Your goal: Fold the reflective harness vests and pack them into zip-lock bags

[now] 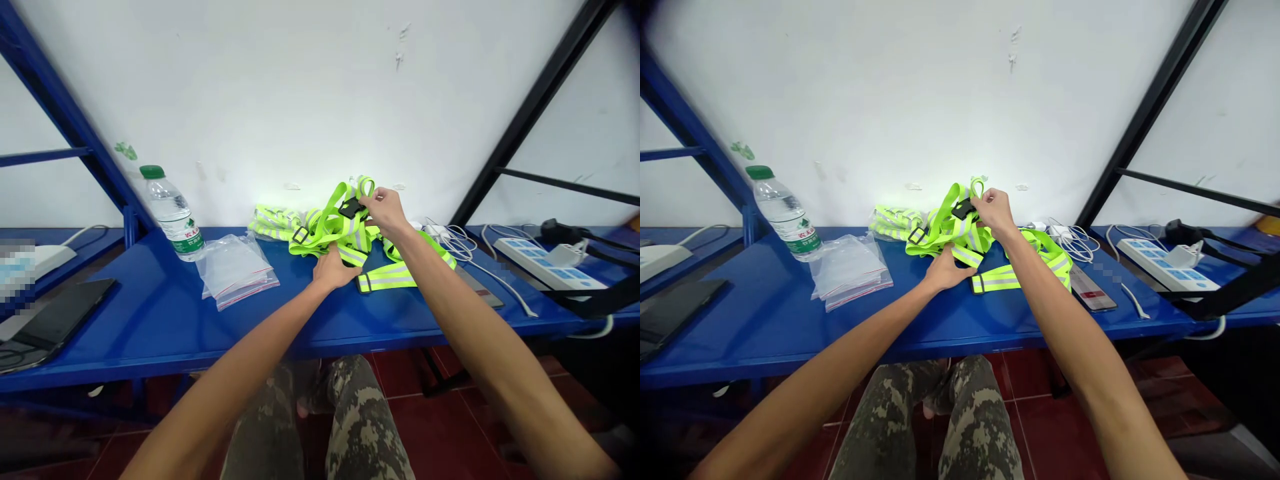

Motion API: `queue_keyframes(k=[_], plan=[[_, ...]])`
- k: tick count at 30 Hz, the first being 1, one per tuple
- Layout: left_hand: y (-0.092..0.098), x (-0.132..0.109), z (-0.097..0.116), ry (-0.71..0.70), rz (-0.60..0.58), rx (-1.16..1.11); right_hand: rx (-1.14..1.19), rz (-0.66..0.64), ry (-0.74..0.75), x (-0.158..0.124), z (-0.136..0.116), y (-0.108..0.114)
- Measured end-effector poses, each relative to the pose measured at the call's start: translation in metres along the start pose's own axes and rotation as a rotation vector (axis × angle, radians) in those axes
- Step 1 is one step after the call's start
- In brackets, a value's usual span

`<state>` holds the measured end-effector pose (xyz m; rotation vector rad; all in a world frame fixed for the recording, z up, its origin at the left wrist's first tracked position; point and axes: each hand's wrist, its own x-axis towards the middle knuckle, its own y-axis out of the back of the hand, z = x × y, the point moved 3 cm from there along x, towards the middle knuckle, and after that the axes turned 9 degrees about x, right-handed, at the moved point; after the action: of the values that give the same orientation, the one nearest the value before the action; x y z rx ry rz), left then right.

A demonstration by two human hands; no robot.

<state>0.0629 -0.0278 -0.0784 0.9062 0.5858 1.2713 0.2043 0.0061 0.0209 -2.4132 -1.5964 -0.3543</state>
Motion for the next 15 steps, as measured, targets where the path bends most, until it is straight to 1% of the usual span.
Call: queue_keyframes(k=[3, 5, 7, 9, 10, 12, 14, 15], plan=[[-0.010, 0.002, 0.006, 0.000, 0.041, 0.059, 0.072, 0.022, -0.046, -0.002, 0.000, -0.003], [-0.018, 0.006, 0.007, -0.021, 0.089, 0.033, 0.104, 0.043, -0.081, -0.004, 0.000, -0.005], [-0.023, 0.012, 0.007, -0.122, 0.134, -0.051, 0.118, 0.068, -0.110, -0.005, -0.001, -0.004], [-0.021, 0.018, 0.005, -0.248, 0.174, -0.156, 0.127, 0.106, -0.123, -0.003, -0.001, 0.000], [-0.017, 0.021, 0.003, -0.297, 0.189, -0.213, 0.135, 0.131, -0.125, -0.002, -0.002, 0.003], [-0.003, 0.026, -0.003, -0.357, 0.194, -0.337, 0.143, 0.205, -0.124, 0.002, -0.003, 0.012], [0.019, 0.029, -0.009, -0.381, 0.154, -0.482, 0.130, 0.296, -0.121, 0.007, -0.003, 0.023], [0.032, 0.030, -0.012, -0.367, 0.127, -0.559, 0.126, 0.328, -0.129, 0.009, -0.003, 0.028]])
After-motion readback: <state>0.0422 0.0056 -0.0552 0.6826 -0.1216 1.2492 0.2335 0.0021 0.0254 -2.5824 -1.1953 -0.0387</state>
